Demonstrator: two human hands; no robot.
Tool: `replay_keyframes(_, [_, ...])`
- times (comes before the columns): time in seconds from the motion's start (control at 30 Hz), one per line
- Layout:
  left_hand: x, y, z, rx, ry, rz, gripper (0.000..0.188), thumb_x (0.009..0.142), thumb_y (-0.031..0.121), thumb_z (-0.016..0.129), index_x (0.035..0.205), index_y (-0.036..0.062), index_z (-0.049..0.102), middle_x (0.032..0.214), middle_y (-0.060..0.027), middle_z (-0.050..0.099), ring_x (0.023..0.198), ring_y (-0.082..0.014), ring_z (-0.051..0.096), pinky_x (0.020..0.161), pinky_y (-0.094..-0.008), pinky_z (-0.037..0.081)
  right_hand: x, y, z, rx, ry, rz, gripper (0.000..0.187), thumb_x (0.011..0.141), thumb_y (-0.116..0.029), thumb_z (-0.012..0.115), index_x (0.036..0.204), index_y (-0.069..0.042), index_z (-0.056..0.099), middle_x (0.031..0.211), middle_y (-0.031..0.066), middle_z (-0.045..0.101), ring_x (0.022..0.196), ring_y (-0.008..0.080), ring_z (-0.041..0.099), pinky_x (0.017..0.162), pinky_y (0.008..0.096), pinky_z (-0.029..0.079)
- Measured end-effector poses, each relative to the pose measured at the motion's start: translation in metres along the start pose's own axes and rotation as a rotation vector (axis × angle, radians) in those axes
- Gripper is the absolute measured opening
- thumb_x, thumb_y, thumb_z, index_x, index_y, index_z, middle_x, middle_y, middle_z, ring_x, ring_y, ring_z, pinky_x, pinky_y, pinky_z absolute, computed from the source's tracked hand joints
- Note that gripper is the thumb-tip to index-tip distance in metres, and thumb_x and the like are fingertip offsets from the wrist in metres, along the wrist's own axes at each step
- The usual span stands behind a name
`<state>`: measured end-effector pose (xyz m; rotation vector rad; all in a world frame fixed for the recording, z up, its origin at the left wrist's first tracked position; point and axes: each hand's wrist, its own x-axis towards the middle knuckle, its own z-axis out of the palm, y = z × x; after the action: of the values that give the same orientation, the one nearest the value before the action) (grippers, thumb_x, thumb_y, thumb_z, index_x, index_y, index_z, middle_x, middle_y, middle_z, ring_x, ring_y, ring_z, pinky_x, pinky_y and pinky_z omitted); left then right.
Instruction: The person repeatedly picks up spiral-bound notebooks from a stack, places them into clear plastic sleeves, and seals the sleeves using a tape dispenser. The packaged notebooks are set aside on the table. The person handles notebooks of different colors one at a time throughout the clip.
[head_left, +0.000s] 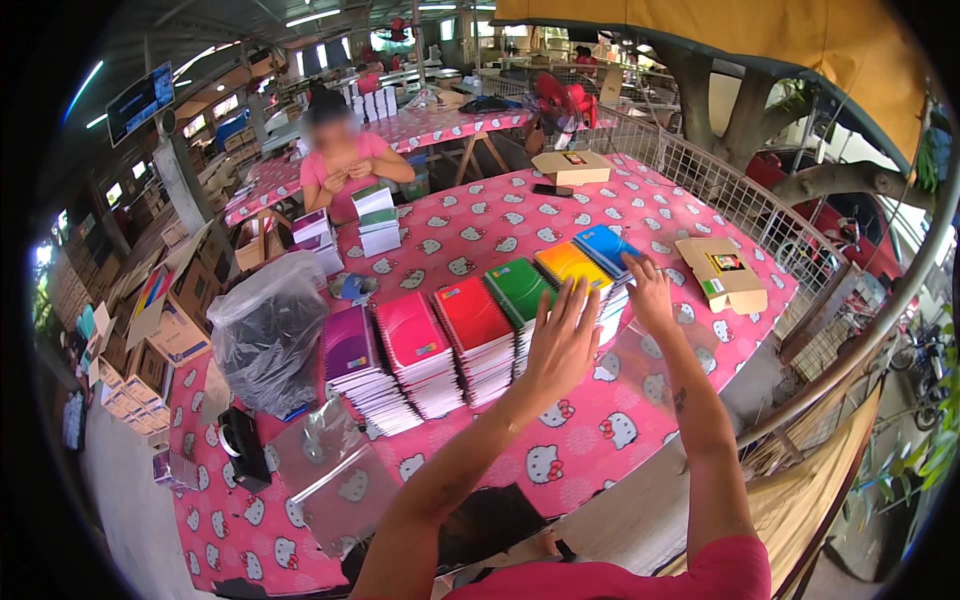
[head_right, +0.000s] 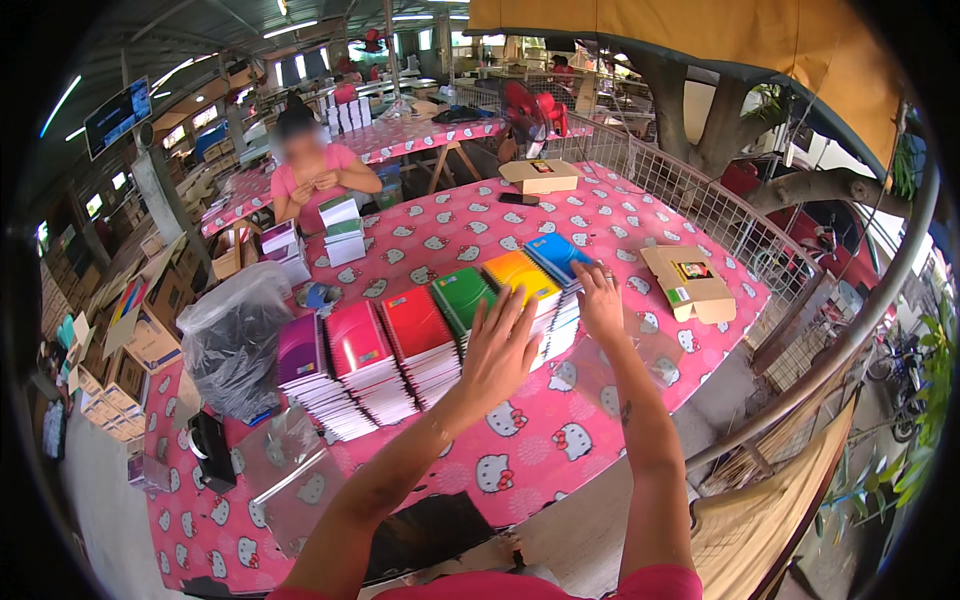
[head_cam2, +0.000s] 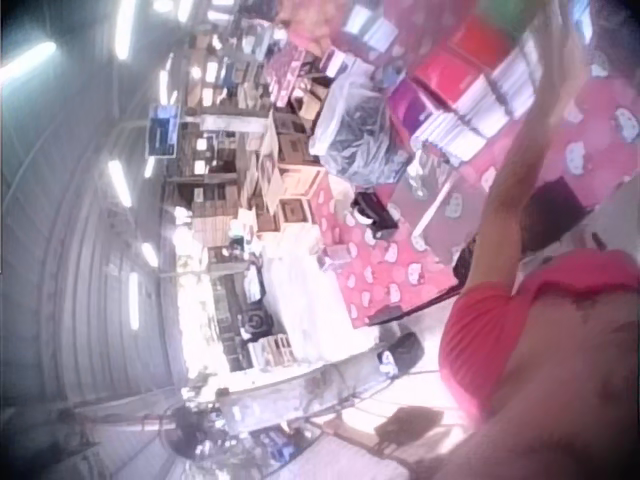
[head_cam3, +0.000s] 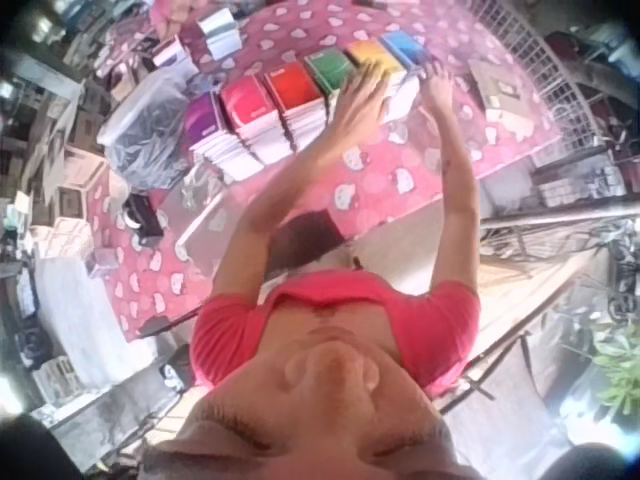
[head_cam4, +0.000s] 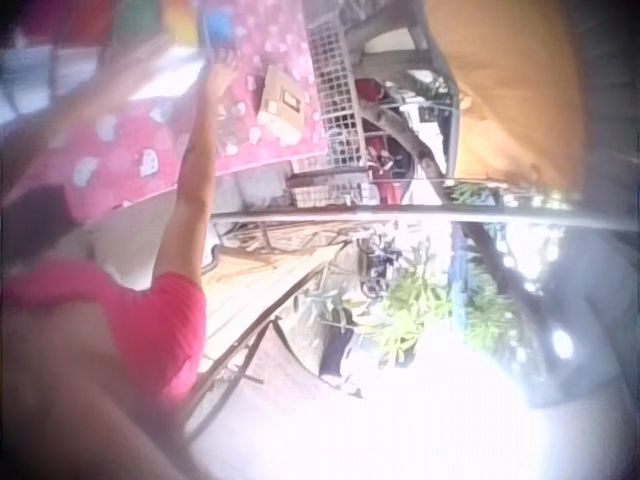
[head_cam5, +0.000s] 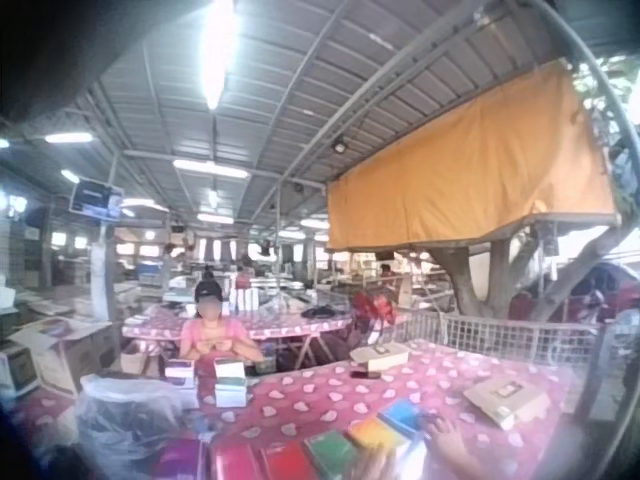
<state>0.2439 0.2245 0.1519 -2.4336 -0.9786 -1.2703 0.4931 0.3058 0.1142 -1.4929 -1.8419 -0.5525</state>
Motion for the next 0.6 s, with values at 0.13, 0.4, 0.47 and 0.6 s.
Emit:
replay_keyframes(0.13, [0.017, -0.04, 0.048, 0.114, -0.154, -0.006, 0.039, 0.088, 0.011, 0.061, 0.125, -0.0015, 0.061, 0.125, -0.0198, 0.063, 0.121, -0.0356, 0.058, 0.107, -0.0503, 0.042, -0.009, -0.008, -0.022, 0.213, 0.135, -0.09, 0.034, 0.084, -0.005, 0.066, 0.117, -0.01, 0.068, 0.104, 0.009, 0.061, 0.105, 0.0302, 0.058, 0.09, 0.0444, 0.047])
replay_keyframes(0.4, [-0.173, 0.03, -0.014, -0.091, -0.208, 0.105, 0.044, 0.083, 0.001, 0.062, 0.127, 0.0008, 0.062, 0.132, -0.0148, 0.061, 0.13, -0.0319, 0.054, 0.109, -0.0429, 0.046, -0.249, -0.09, -0.01, 1.09, -0.364, 0.12, 0.016, 0.095, -0.011, 0.06, 0.107, -0.001, 0.062, 0.097, 0.0106, 0.063, 0.084, 0.0178, 0.059, 0.073, 0.0333, 0.049])
replay_keyframes(0.47, [-0.244, 0.03, 0.022, -0.161, -0.383, 0.065, 0.047, 0.085, 0.005, 0.061, 0.132, -0.0003, 0.058, 0.14, -0.0148, 0.056, 0.134, -0.031, 0.051, 0.111, -0.0431, 0.044, -0.272, -0.078, 0.005, 0.949, -0.356, 0.238, 0.025, 0.094, -0.009, 0.062, 0.117, -0.001, 0.062, 0.102, 0.0113, 0.064, 0.092, 0.0214, 0.061, 0.08, 0.0365, 0.05])
replay_keyframes(0.6, [-0.247, 0.043, 0.013, -0.129, -0.437, -0.056, 0.049, 0.089, 0.015, 0.062, 0.135, 0.0006, 0.055, 0.143, -0.0155, 0.054, 0.136, -0.0316, 0.049, 0.113, -0.0451, 0.039, -0.168, -0.089, -0.017, 0.926, -0.295, 0.329, 0.04, 0.088, -0.005, 0.063, 0.128, -0.003, 0.061, 0.125, 0.0159, 0.062, 0.118, 0.0335, 0.057, 0.101, 0.043, 0.044])
